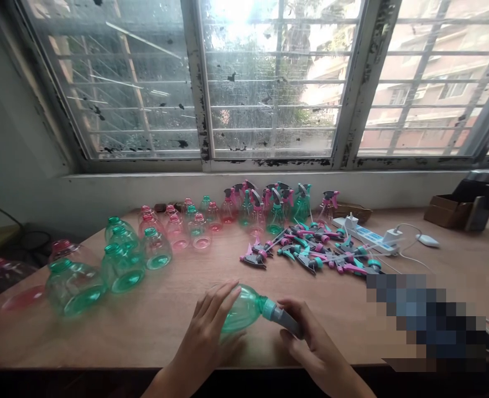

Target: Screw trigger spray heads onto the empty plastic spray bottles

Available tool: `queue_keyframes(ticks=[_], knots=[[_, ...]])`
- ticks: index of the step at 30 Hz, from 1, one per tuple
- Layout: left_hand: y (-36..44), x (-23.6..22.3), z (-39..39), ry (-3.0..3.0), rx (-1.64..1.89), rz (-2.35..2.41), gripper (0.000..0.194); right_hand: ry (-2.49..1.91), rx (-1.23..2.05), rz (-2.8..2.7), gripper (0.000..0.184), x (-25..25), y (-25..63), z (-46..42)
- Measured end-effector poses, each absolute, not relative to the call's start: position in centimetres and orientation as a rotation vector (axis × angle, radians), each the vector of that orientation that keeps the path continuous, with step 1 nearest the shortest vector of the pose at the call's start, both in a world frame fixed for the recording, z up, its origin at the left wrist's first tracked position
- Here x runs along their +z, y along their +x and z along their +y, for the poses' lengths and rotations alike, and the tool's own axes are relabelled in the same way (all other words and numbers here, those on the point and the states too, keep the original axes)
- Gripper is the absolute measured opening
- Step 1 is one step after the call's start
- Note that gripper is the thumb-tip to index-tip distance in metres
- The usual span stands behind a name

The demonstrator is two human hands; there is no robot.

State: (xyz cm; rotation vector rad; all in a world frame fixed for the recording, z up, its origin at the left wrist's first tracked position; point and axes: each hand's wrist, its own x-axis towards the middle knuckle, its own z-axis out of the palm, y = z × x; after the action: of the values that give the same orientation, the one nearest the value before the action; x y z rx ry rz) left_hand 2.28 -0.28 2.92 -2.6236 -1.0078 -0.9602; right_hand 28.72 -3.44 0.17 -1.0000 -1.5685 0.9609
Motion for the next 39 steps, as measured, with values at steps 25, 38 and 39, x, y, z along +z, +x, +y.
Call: queue_keyframes(ticks=[25, 38, 39], knots=[[1.5, 2.2, -0.1, -3.007, -2.251, -1.807, 0.079, -0.921, 1.429, -1.134, 0.041, 0.4, 26.8, -1.2], [1.2, 1.4, 0.2, -3.020, -1.920, -1.704, 0.079, -0.951, 1.381, -1.235, 0.041, 0.3, 26.9, -1.2], [1.2, 1.3, 0.2, -3.030, -1.926, -1.696, 0.076, -0.951, 1.368, -1.251, 0.041, 0.3, 26.9, -1.2]])
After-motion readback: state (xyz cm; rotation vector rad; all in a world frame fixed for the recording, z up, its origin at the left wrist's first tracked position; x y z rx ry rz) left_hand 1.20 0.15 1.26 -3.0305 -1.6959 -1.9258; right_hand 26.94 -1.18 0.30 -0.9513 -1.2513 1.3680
